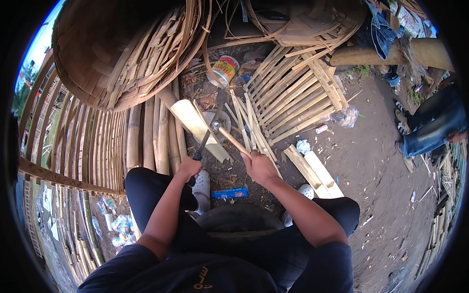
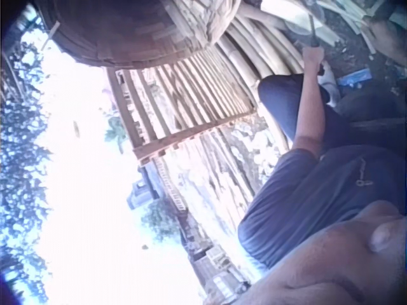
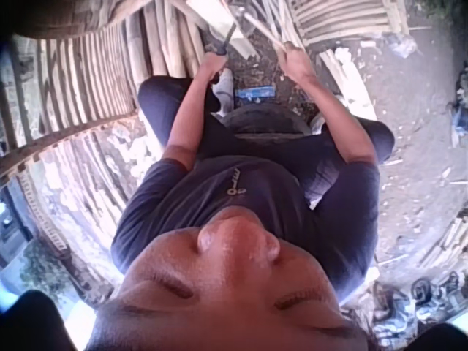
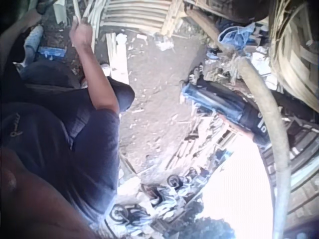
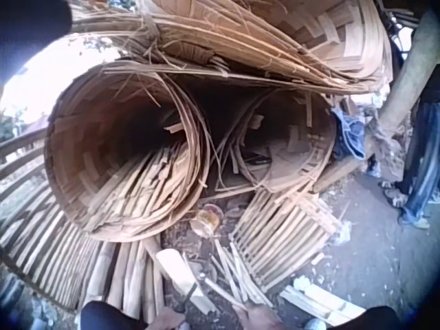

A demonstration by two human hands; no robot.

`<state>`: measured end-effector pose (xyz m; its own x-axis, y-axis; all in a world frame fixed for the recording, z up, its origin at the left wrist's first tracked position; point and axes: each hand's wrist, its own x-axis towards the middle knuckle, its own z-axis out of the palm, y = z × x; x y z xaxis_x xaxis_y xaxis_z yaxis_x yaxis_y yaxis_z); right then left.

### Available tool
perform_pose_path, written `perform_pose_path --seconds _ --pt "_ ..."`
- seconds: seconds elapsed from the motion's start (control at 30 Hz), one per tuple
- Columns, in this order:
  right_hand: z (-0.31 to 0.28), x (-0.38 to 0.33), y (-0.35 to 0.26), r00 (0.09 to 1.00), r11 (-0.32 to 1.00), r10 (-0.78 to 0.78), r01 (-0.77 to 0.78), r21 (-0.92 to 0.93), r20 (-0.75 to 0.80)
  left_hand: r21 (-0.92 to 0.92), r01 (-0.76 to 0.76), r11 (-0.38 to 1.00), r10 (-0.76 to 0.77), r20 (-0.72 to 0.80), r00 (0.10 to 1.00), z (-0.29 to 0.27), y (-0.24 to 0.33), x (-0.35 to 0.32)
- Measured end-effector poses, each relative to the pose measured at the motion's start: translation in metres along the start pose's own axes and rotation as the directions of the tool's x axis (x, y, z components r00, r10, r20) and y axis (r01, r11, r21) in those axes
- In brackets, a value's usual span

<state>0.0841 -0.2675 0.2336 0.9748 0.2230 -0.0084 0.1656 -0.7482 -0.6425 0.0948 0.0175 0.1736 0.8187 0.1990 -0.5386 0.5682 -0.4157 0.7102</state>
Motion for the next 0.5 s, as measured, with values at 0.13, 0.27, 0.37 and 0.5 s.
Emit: perform_pose_path --seconds 0.13,0.27,0.37,0.5 --pt "-0.038 0.001 -0.059 0.957 0.953 -0.171 0.220 0.206 -0.232 0.151 0.009 0.989 -0.007 -0.014 1.000 0.000 0.015 -0.015" --pt "0.006 -0.001 -0.015 0.890 0.914 -0.284 0.364 0.181 -0.356 0.235 -0.012 0.972 0.021 -0.038 0.999 0.014 0.017 -0.011" --pt "0.047 0.004 0.016 1.000 1.000 0.017 -0.017 0.000 0.017 0.271 -0.029 0.962 0.017 0.046 0.999 0.018 0.006 -0.003" --pt "0.014 0.009 -0.015 0.994 0.996 -0.067 0.071 0.045 -0.085 0.400 -0.053 0.915 0.043 0.035 0.998 0.020 0.010 -0.008"
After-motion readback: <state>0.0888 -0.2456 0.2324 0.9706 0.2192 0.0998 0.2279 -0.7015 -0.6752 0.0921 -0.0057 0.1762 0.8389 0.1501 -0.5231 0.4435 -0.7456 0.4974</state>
